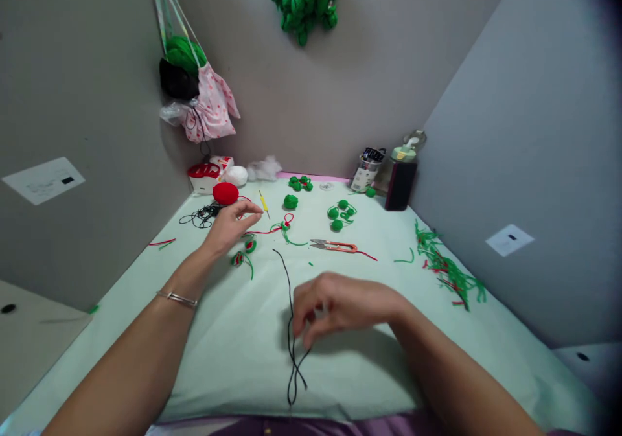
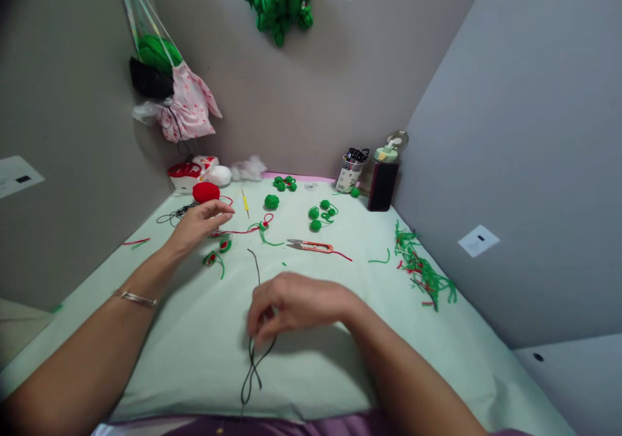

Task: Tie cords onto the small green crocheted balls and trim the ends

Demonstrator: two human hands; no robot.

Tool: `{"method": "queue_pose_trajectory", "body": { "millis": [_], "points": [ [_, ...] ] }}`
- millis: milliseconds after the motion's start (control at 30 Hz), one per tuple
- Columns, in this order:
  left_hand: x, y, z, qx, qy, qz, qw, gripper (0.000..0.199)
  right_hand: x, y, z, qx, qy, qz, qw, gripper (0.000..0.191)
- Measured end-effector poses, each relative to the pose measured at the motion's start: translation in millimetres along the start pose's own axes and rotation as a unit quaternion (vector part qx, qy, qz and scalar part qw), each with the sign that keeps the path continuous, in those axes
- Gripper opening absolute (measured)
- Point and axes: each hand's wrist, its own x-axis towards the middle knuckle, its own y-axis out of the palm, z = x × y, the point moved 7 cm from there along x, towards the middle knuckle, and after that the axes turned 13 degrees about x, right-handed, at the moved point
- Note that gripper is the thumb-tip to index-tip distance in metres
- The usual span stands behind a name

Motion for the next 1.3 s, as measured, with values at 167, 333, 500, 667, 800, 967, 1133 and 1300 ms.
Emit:
{"method": "queue_pose_trajectory", "body": {
  "millis": [167, 333, 500, 667, 800, 967, 1133, 1300],
  "points": [
    [-4, -8.2, 12, 0.14, 0.019, 0.182, 0.973, 0.016, 16, 61, 18, -0.088, -0.046, 0.145, 0.984, 0.03],
    [-11, -2.9, 28, 0.178, 0.025, 0.274, 0.945, 0.02, 21, 71, 8, -0.207, -0.024, 0.132, 0.969, 0.014],
    [-6, 8.5, 39, 0.184, 0.011, 0.225, 0.957, 0.023, 21, 66, 4, -0.21, -0.033, 0.106, 0.971, 0.014],
    [-5, 22.8, 46, 0.148, 0.008, 0.225, 0.963, 0.015, 15, 21, -24, -0.208, 0.07, -0.011, 0.976, 0.011],
    [-5, 22.5, 45, 0.145, 0.012, 0.219, 0.965, 0.015, 1, -14, -42, -0.187, 0.142, -0.087, 0.968, 0.01],
    [-4, 16.2, 33, 0.15, 0.013, 0.186, 0.971, 0.016, -2, -18, -34, -0.198, 0.114, -0.12, 0.966, 0.008],
    [-4, 14.2, 6, 0.009, 0.039, 0.152, 0.988, 0.018, 11, 7, -29, -0.281, 0.103, -0.078, 0.951, 0.013],
    [-10, 18.6, -13, -0.102, 0.03, 0.142, 0.984, 0.023, 19, 15, -30, -0.305, 0.105, -0.076, 0.943, 0.013]
  ]
}}
